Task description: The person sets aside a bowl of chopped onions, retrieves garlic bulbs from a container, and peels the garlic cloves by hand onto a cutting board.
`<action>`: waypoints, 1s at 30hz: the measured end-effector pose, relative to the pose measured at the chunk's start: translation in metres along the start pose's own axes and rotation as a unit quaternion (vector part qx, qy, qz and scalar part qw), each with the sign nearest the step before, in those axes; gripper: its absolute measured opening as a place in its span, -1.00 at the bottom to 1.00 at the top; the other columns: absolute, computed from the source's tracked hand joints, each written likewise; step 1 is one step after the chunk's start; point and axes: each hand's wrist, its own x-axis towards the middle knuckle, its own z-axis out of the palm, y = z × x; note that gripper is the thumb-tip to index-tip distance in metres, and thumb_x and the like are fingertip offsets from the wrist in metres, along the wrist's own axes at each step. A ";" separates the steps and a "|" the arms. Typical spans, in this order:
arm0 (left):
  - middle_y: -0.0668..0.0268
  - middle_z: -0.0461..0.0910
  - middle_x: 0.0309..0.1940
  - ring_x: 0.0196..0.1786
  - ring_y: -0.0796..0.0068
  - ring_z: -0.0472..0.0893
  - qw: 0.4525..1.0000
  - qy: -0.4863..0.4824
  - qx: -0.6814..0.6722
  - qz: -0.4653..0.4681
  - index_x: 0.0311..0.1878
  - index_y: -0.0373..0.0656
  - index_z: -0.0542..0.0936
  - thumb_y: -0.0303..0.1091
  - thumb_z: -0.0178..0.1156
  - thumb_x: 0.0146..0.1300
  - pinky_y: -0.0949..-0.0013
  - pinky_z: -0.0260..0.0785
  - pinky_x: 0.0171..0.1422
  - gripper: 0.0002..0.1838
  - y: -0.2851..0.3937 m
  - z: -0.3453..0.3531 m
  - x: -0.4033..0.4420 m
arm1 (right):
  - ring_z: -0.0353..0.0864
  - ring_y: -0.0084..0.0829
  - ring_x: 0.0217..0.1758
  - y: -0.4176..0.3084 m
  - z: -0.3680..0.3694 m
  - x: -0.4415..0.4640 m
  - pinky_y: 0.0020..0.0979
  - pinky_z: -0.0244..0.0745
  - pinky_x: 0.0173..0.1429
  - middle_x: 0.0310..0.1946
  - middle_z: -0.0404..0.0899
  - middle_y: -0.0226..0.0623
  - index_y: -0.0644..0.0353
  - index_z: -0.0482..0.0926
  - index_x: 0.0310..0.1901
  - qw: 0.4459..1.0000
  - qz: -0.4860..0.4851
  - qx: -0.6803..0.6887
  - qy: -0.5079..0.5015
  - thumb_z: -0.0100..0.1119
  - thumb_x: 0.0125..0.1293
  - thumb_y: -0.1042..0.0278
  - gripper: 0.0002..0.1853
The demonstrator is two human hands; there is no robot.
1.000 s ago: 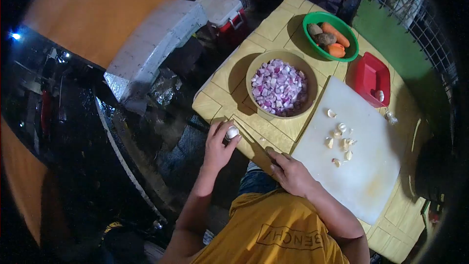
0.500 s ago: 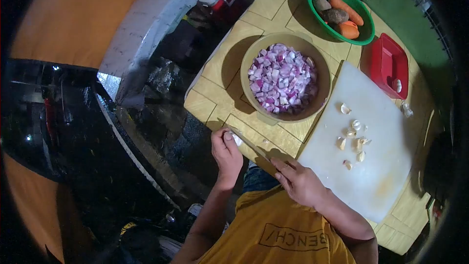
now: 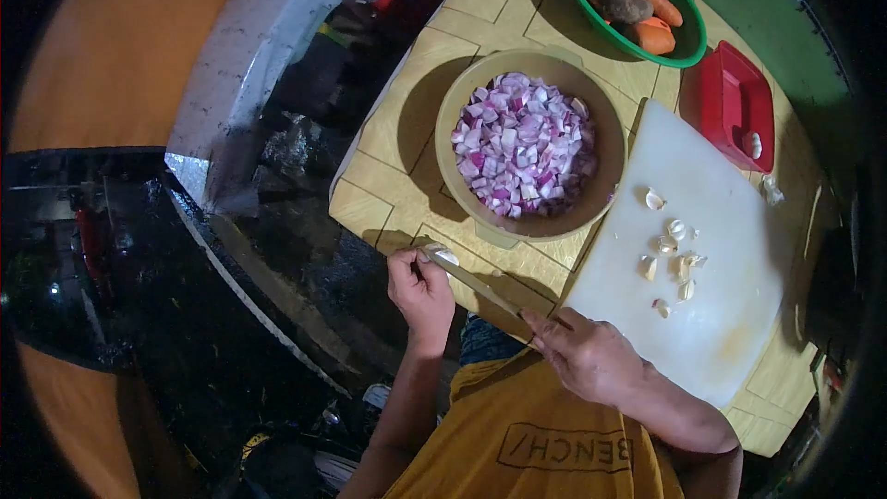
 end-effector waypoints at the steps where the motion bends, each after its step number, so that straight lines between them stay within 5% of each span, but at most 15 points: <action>1: 0.12 0.55 -0.39 -0.33 0.35 0.61 1.000 -0.002 -0.001 -0.003 -0.19 -0.33 0.39 -0.61 0.02 0.33 0.33 0.48 -0.20 -0.96 -0.002 0.001 0.000 | 0.61 -0.05 -0.53 -0.002 -0.003 0.002 -0.13 0.54 -0.49 -0.30 0.55 0.00 0.20 0.48 0.22 1.000 0.003 0.000 -0.002 0.20 0.31 0.32 -0.55; 4: 0.20 0.52 -0.42 -0.37 0.47 0.55 1.000 0.010 -0.006 0.015 -0.22 -0.32 0.40 -0.60 0.02 0.35 0.36 0.44 -0.24 -0.99 -0.008 0.002 0.001 | 0.63 -0.10 -0.49 -0.008 -0.007 0.010 -0.19 0.57 -0.46 -0.34 0.55 -0.09 0.28 0.51 0.19 1.000 0.020 -0.003 -0.009 0.23 0.28 0.45 -0.57; 10: 0.14 0.51 -0.44 -0.42 0.32 0.55 1.000 0.011 -0.009 0.005 -0.29 -0.27 0.45 -0.58 0.13 0.25 0.28 0.41 -0.31 -0.95 -0.011 0.001 0.000 | 0.67 -0.07 -0.43 -0.005 0.003 0.034 -0.19 0.60 -0.44 -0.24 0.60 -0.03 0.28 0.51 0.18 0.999 0.013 -0.028 -0.024 0.22 0.26 0.45 -0.57; 12: 0.12 0.51 -0.43 -0.42 0.25 0.56 1.000 0.008 -0.011 0.006 -0.29 -0.27 0.44 -0.58 0.13 0.24 0.27 0.41 -0.30 -0.94 -0.010 0.000 0.001 | 0.65 -0.05 -0.51 0.001 0.012 0.040 -0.14 0.59 -0.45 -0.21 0.57 0.11 0.26 0.37 0.29 0.999 -0.021 -0.045 -0.016 0.15 0.21 0.43 -0.43; 22: 0.05 0.49 -0.41 -0.37 0.01 0.54 0.999 -0.010 0.010 0.037 -0.25 -0.29 0.45 -0.47 0.11 0.29 0.16 0.40 -0.28 -0.92 -0.012 0.000 0.002 | 0.66 -0.07 -0.49 -0.003 0.022 0.084 -0.15 0.59 -0.42 -0.30 0.64 -0.01 0.15 0.46 0.25 0.995 -0.039 -0.088 0.039 0.15 0.29 0.30 -0.52; 24: 0.02 0.49 -0.31 -0.23 -0.03 0.54 0.999 -0.024 0.014 -0.017 -0.12 -0.33 0.43 -0.45 0.10 0.32 0.05 0.37 -0.09 -0.84 -0.009 0.002 -0.003 | 0.69 0.00 -0.39 -0.009 0.015 0.086 -0.09 0.61 -0.30 -0.20 0.60 0.12 0.25 0.35 0.26 0.994 -0.005 -0.099 -0.046 0.05 0.31 0.31 -0.51; 27: -0.02 0.48 -0.19 -0.09 -0.04 0.50 0.990 0.028 0.072 0.114 0.03 -0.39 0.35 -0.43 0.07 0.34 -0.05 0.26 0.08 -0.72 -0.021 0.015 -0.020 | 0.69 -0.01 -0.34 -0.002 0.027 0.077 -0.09 0.60 -0.28 -0.14 0.57 0.21 0.25 0.32 0.28 0.995 -0.071 -0.059 0.041 0.04 0.34 0.27 -0.50; 30: -0.04 0.45 -0.12 -0.02 -0.03 0.45 0.984 0.024 0.145 0.104 0.05 -0.40 0.29 -0.44 0.04 0.34 -0.07 0.18 0.15 -0.69 -0.032 0.016 -0.019 | 0.68 -0.02 -0.33 -0.004 0.041 0.069 -0.07 0.60 -0.27 -0.10 0.56 0.26 0.26 0.32 0.29 0.995 -0.069 -0.033 0.059 0.02 0.37 0.25 -0.50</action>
